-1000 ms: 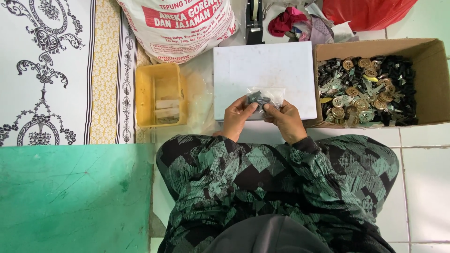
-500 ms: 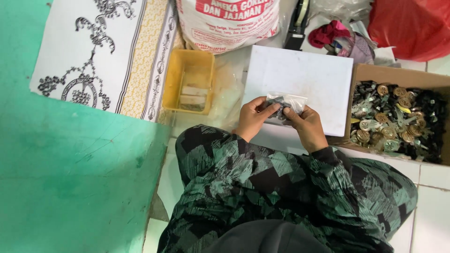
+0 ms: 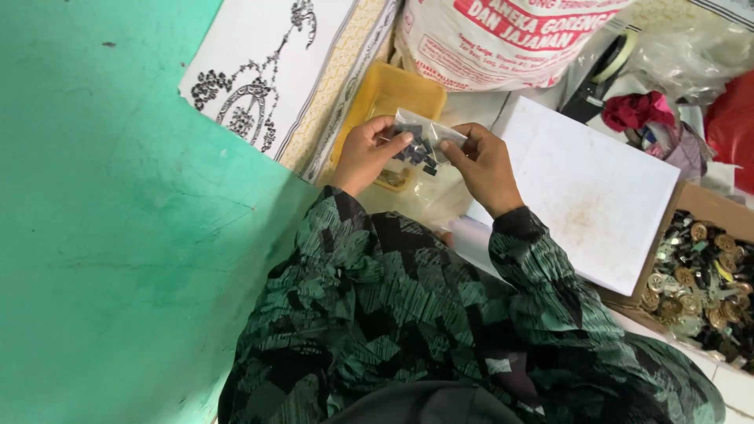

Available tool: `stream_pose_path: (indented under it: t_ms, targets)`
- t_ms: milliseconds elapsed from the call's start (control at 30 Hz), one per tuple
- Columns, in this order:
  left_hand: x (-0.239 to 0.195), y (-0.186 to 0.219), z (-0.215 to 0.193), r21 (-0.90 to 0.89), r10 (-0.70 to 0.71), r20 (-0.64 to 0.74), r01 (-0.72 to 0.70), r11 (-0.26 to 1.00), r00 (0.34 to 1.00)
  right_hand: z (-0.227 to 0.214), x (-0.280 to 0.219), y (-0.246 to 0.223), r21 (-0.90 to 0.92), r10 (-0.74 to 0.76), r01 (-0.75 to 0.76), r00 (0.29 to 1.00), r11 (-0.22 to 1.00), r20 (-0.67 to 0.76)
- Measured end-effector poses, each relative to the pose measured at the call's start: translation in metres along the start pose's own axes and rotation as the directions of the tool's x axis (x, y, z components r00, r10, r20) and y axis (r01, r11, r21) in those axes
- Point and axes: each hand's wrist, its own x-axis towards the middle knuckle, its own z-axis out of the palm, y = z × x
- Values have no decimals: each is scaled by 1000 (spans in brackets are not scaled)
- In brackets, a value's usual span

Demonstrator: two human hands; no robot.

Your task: Picking small black rubber bands from a box and placing them into small plastic bags.

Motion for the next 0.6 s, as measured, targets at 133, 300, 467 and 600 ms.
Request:
stream_pose_path:
  t_ms: [133,300,467,600]
  targets:
    - [29,-42,-22,19,10,-38,-9,1000,999,18,50,26,-233,-89,96,995,968,39]
    - [76,-103,-17,230,-19,-127,48,972,992,33,93,34,-633,-221,197,974,749,41]
    - [111,-130,-10,321,-110,-153,155,934,982,40,129,81,-804,-299,263,948,534,111]
    - [132,-150,-4,383,-178,-143,220,897,974,48,140,107,-931,-324,230,937,283,133]
